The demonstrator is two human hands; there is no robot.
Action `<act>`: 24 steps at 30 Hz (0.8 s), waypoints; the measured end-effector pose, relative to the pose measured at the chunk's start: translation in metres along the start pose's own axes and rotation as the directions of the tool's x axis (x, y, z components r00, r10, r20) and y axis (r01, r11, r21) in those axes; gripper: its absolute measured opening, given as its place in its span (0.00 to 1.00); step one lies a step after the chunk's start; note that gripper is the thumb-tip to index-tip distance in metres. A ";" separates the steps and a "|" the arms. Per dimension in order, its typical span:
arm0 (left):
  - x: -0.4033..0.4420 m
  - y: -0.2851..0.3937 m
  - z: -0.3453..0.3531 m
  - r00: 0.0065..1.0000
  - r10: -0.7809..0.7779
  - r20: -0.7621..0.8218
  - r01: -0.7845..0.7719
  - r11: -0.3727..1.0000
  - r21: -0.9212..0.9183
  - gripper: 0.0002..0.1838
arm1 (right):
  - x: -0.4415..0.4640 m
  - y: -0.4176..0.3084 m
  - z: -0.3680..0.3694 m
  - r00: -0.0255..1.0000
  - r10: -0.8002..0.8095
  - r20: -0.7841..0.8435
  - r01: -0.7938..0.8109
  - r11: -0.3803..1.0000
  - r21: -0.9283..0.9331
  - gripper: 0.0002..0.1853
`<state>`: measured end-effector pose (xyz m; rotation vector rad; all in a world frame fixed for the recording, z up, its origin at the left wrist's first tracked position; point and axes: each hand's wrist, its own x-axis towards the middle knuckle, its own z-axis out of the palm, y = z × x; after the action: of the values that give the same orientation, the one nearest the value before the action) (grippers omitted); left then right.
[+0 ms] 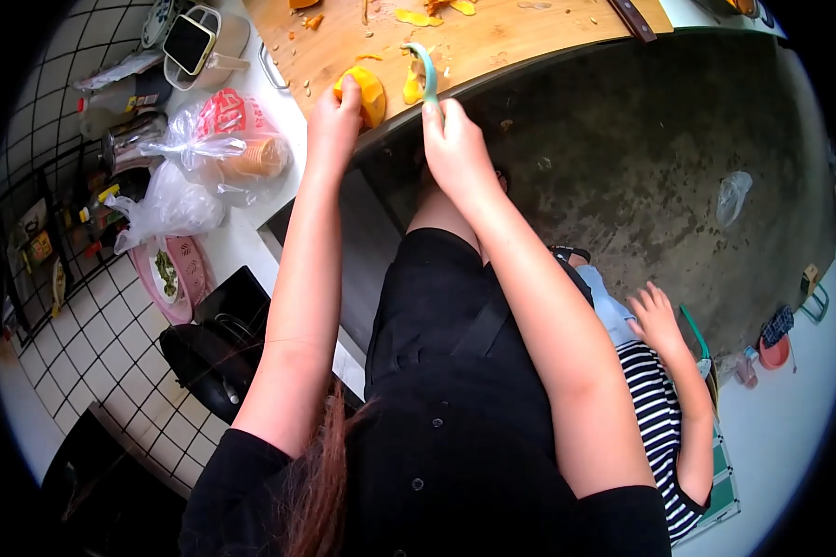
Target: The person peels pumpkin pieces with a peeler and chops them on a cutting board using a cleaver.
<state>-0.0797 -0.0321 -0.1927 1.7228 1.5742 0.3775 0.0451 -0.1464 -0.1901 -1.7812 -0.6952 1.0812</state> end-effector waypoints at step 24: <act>-0.006 0.007 -0.001 0.991 -0.125 0.042 0.130 0.984 -0.119 0.27 | -0.032 0.030 0.051 0.991 0.002 0.133 -0.017 0.993 0.114 0.17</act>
<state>-0.0762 -0.0375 -0.1855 1.5199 1.5935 0.3699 -0.0149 -0.1637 -0.2152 -1.6272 -0.6912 1.2306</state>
